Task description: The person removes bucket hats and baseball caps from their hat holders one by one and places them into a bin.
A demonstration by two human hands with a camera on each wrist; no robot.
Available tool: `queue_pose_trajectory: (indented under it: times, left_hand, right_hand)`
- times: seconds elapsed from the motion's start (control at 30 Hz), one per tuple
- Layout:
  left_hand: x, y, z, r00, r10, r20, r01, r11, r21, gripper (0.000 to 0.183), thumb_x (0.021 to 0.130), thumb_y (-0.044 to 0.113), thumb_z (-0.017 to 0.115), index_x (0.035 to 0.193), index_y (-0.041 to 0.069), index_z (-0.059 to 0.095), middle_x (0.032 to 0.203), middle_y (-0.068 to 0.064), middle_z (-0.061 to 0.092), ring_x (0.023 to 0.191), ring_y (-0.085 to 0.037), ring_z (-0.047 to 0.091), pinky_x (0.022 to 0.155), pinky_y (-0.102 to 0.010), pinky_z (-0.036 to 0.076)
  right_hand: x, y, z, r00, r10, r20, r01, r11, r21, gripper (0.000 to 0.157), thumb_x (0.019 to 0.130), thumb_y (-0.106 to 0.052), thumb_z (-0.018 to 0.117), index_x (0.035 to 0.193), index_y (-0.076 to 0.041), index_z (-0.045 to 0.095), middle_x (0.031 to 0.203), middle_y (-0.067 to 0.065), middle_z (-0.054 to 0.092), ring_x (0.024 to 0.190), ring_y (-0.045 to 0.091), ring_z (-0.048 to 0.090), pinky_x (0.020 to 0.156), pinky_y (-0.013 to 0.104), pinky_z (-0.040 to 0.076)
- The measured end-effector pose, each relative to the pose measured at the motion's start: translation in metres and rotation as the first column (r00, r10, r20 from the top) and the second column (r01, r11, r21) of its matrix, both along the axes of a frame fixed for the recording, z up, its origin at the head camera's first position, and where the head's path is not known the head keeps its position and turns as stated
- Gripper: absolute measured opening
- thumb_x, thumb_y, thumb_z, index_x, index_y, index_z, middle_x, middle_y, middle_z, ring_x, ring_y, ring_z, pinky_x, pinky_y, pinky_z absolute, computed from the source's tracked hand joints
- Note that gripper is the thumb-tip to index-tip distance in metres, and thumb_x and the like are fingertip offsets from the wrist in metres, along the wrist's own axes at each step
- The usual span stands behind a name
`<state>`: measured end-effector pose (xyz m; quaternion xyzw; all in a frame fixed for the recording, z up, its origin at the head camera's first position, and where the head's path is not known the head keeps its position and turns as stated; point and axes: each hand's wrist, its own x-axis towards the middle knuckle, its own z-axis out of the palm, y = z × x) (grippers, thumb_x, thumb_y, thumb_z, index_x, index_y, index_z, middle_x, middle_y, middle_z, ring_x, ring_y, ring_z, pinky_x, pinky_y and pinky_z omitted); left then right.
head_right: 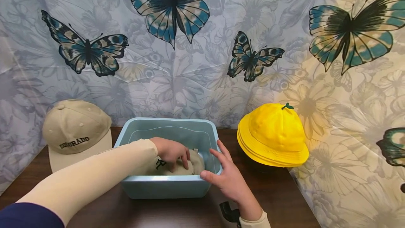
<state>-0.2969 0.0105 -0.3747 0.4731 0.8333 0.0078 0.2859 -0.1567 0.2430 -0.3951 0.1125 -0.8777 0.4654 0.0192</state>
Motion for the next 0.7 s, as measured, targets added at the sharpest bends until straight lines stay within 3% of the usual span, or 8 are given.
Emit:
queue_pose_trajectory:
  times: [0.23, 0.33, 0.43, 0.57, 0.7]
  left_hand:
    - [0.004, 0.002, -0.004, 1.000, 0.004, -0.018, -0.004, 1.000, 0.010, 0.049, 0.082, 0.011, 0.082, 0.124, 0.034, 0.072, 0.139, 0.012, 0.050, 0.134, -0.011, 0.041, 0.094, -0.026, 0.043]
    - [0.001, -0.001, 0.003, 1.000, -0.013, -0.018, 0.013, 0.999, 0.042, 0.049, 0.082, 0.012, 0.082, 0.125, 0.033, 0.072, 0.141, 0.008, 0.050, 0.135, -0.013, 0.040, 0.099, -0.027, 0.041]
    - [-0.006, -0.006, 0.018, 1.000, -0.002, 0.001, 0.002, 0.995, 0.098, 0.048, 0.084, 0.014, 0.081, 0.128, 0.031, 0.070, 0.145, 0.005, 0.048, 0.135, -0.015, 0.041, 0.100, -0.028, 0.041]
    - [-0.015, -0.019, 0.043, 0.987, 0.097, 0.131, -0.121, 0.975, 0.187, 0.048, 0.087, 0.013, 0.078, 0.130, 0.029, 0.068, 0.150, 0.003, 0.042, 0.129, -0.022, 0.049, 0.086, -0.029, 0.051]
    - [-0.019, -0.034, 0.063, 0.938, 0.179, 0.296, -0.261, 0.928, 0.267, 0.047, 0.087, 0.010, 0.077, 0.129, 0.029, 0.068, 0.153, 0.003, 0.039, 0.131, -0.029, 0.048, 0.080, -0.033, 0.055]
  right_hand:
    - [0.000, -0.001, 0.000, 1.000, 0.000, 0.001, 0.000, 1.000, -0.009, 0.066, 0.090, -0.034, 0.074, 0.147, -0.015, 0.049, 0.165, -0.006, 0.008, 0.145, 0.039, 0.018, 0.098, 0.063, 0.041]
    - [0.001, -0.002, 0.001, 1.000, 0.006, 0.006, -0.006, 1.000, -0.010, 0.065, 0.090, -0.034, 0.074, 0.147, -0.014, 0.049, 0.165, -0.005, 0.007, 0.146, 0.040, 0.017, 0.098, 0.062, 0.041]
    - [0.001, -0.003, 0.002, 1.000, 0.012, 0.002, -0.012, 1.000, 0.000, 0.065, 0.090, -0.034, 0.074, 0.147, -0.013, 0.049, 0.166, -0.003, 0.007, 0.146, 0.041, 0.016, 0.097, 0.063, 0.041]
    - [0.002, -0.004, 0.003, 1.000, 0.009, 0.002, -0.009, 1.000, 0.004, 0.066, 0.090, -0.035, 0.074, 0.147, -0.012, 0.049, 0.166, -0.001, 0.007, 0.146, 0.041, 0.014, 0.098, 0.064, 0.040]
    - [0.002, -0.004, 0.003, 1.000, 0.001, 0.014, -0.001, 1.000, 0.001, 0.066, 0.091, -0.036, 0.073, 0.147, -0.012, 0.048, 0.166, -0.002, 0.006, 0.146, 0.041, 0.014, 0.099, 0.065, 0.039]
